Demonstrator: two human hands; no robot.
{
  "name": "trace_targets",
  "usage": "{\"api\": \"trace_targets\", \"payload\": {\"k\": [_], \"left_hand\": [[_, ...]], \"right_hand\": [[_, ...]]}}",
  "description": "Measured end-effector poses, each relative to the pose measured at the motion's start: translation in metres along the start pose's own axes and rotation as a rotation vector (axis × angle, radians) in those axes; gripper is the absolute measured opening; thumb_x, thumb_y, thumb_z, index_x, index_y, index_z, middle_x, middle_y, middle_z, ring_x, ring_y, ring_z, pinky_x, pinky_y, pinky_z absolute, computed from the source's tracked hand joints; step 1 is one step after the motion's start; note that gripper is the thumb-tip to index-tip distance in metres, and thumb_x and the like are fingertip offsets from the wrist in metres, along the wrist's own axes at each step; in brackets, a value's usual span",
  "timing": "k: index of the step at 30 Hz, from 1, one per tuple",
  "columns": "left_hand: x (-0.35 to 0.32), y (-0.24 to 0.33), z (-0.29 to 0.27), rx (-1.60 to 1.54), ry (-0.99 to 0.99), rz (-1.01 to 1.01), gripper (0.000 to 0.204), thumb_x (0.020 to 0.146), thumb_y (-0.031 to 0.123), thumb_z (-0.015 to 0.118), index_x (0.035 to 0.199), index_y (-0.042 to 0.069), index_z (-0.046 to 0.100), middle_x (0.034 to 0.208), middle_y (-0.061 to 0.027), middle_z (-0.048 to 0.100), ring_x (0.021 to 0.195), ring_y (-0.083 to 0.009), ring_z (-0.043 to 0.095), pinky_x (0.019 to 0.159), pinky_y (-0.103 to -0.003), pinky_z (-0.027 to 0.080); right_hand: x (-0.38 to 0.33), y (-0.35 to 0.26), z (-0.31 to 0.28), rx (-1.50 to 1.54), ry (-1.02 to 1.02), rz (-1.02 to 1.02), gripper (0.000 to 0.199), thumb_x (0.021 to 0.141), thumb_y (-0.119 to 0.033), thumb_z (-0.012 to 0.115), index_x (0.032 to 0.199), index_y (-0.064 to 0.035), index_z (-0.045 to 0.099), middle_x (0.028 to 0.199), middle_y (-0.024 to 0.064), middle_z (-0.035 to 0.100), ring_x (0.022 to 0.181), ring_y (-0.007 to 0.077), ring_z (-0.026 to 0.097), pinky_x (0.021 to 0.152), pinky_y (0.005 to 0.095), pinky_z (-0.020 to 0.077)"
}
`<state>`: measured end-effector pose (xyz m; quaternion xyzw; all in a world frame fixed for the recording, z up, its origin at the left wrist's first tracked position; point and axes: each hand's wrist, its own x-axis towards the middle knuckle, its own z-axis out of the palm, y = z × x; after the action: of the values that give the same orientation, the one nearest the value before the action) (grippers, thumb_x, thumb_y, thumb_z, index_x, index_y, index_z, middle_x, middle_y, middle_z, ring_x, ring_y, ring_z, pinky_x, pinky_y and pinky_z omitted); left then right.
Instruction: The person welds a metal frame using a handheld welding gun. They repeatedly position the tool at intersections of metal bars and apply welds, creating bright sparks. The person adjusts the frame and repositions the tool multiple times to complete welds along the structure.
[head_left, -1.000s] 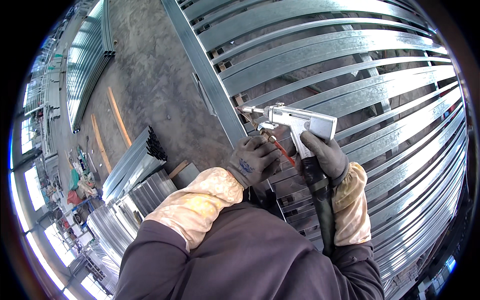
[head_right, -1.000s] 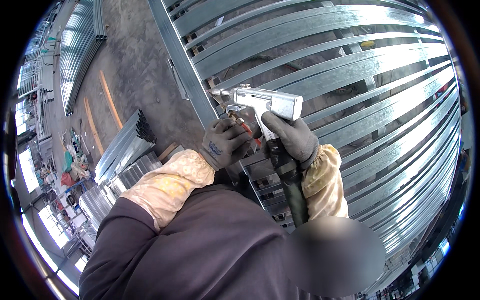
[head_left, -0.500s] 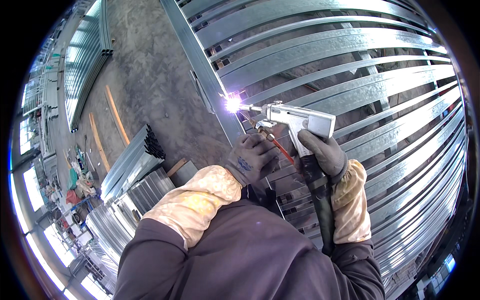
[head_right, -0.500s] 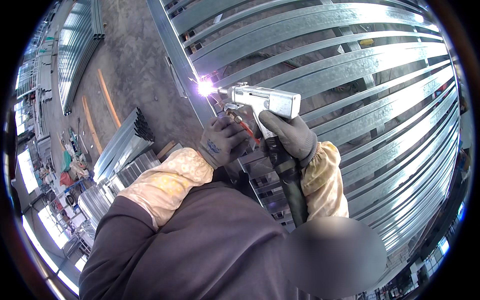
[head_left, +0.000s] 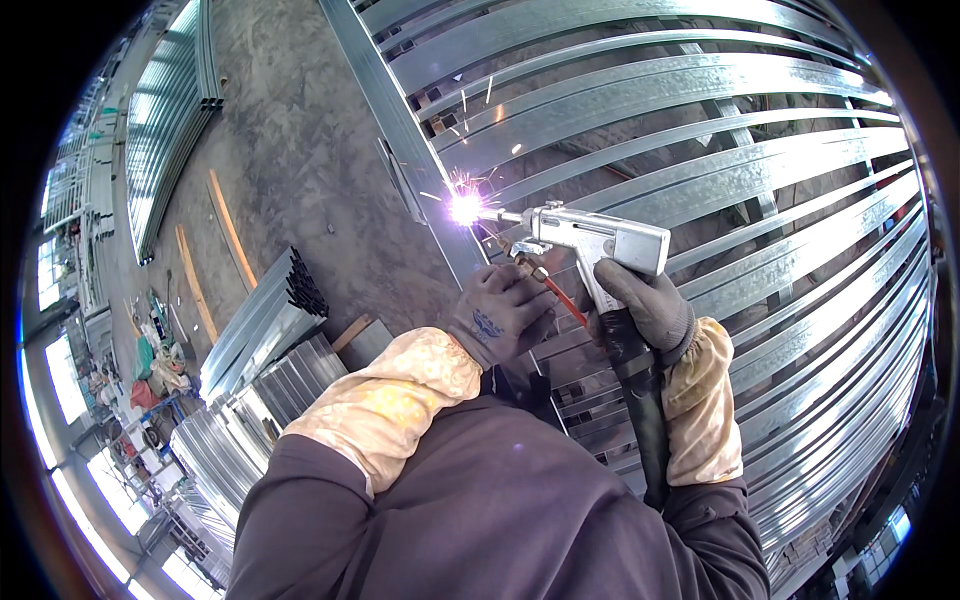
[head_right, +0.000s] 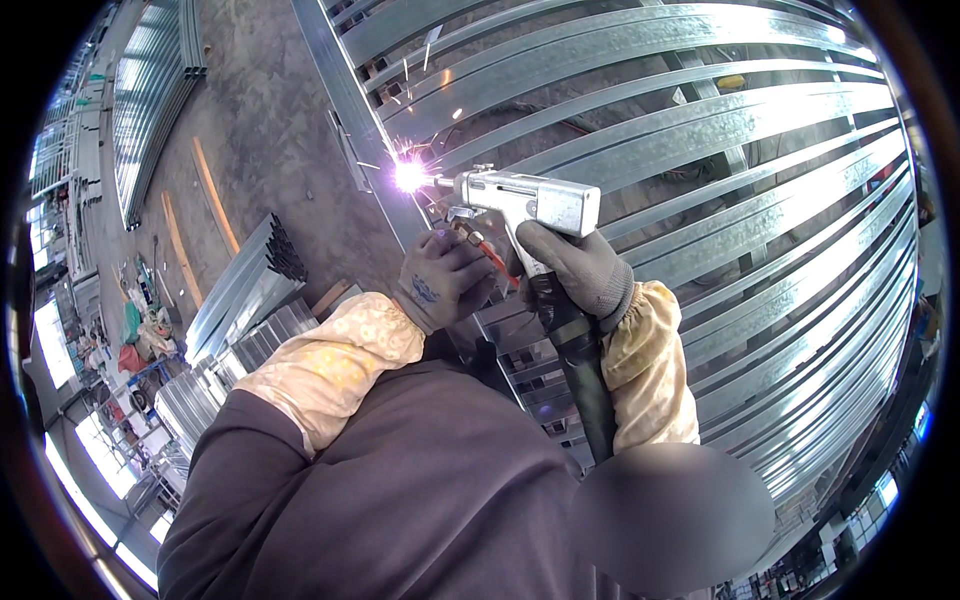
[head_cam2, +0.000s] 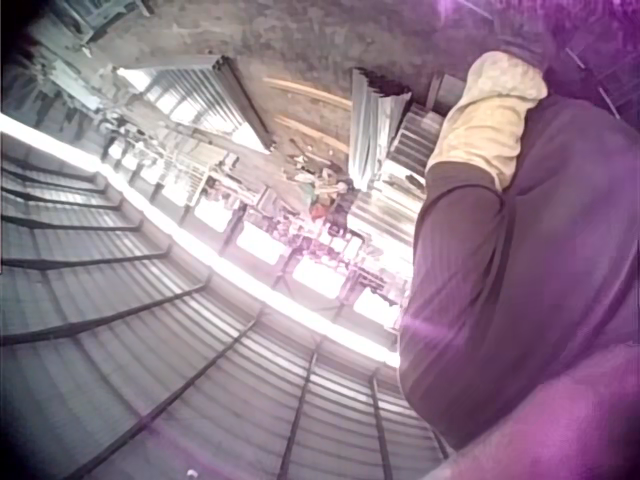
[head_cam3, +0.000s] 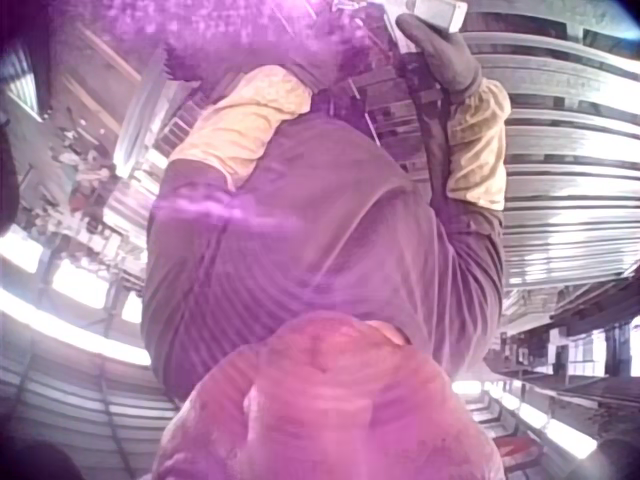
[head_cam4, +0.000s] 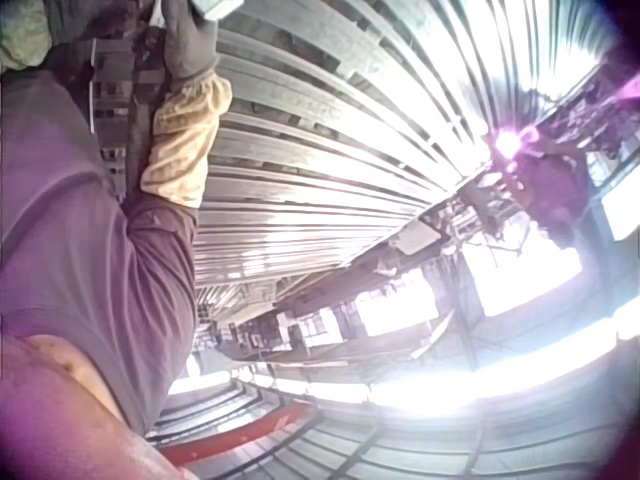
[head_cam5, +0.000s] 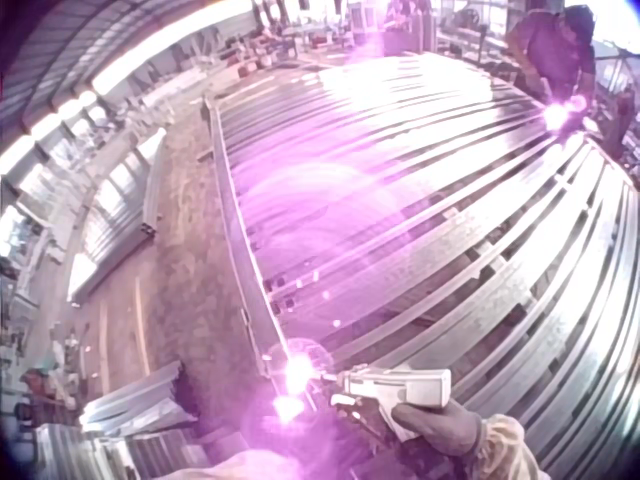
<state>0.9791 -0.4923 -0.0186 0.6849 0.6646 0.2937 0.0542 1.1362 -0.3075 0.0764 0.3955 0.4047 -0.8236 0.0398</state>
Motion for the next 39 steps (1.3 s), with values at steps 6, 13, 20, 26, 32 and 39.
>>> {"api": "trace_targets", "payload": {"k": [6,13,20,26,32,39], "left_hand": [[0.004,0.001,-0.004,-0.007,0.002,0.009,0.026,0.070,0.022,0.081,0.095,0.019,0.073,0.093,0.0050,0.068,0.101,-0.0230,0.060,0.083,-0.041,0.051],[0.004,0.002,-0.003,0.003,0.009,-0.002,0.026,0.071,0.022,0.081,0.095,0.019,0.072,0.091,0.0044,0.066,0.099,-0.0232,0.061,0.083,-0.042,0.051],[0.004,0.001,-0.003,0.011,0.036,0.010,0.027,0.070,0.020,0.081,0.095,0.018,0.073,0.087,0.0025,0.065,0.094,-0.0239,0.061,0.082,-0.042,0.051],[0.006,0.001,-0.005,0.007,0.035,0.007,0.027,0.068,0.022,0.081,0.094,0.018,0.073,0.084,0.0020,0.064,0.093,-0.0238,0.062,0.081,-0.042,0.051],[0.004,-0.001,-0.006,0.003,0.012,0.016,0.028,0.069,0.023,0.082,0.096,0.019,0.074,0.086,0.0022,0.065,0.097,-0.0236,0.062,0.083,-0.043,0.051],[0.000,-0.001,-0.001,0.002,0.051,0.010,0.022,0.070,0.023,0.081,0.091,0.019,0.074,0.086,0.0021,0.067,0.102,-0.0239,0.062,0.084,-0.042,0.052]], "right_hand": [[0.000,0.002,-0.002,-0.016,0.001,-0.018,0.035,0.102,-0.032,0.063,0.110,0.0016,0.064,0.079,0.0111,0.070,0.058,0.0181,0.068,0.050,0.0296,0.0539],[-0.003,0.000,-0.002,-0.033,-0.029,-0.034,0.034,0.102,-0.031,0.062,0.113,0.0020,0.064,0.080,0.0119,0.070,0.058,0.0189,0.068,0.050,0.0306,0.0539],[-0.006,0.002,-0.003,-0.031,-0.005,0.002,0.036,0.102,-0.030,0.063,0.118,0.0019,0.062,0.082,0.0121,0.071,0.059,0.0186,0.068,0.051,0.0304,0.0542],[-0.009,-0.001,-0.001,-0.049,-0.001,0.017,0.038,0.101,-0.030,0.063,0.121,0.0023,0.061,0.083,0.0121,0.071,0.060,0.0180,0.068,0.053,0.0303,0.0545],[-0.011,-0.004,0.000,-0.076,-0.026,-0.010,0.038,0.102,-0.030,0.063,0.120,0.0033,0.062,0.086,0.0122,0.071,0.062,0.0185,0.069,0.054,0.0308,0.0551],[-0.022,0.005,0.003,0.008,0.059,-0.012,0.036,0.102,-0.028,0.061,0.117,0.0041,0.063,0.085,0.0125,0.071,0.059,0.0205,0.069,0.051,0.0307,0.0563]]}}
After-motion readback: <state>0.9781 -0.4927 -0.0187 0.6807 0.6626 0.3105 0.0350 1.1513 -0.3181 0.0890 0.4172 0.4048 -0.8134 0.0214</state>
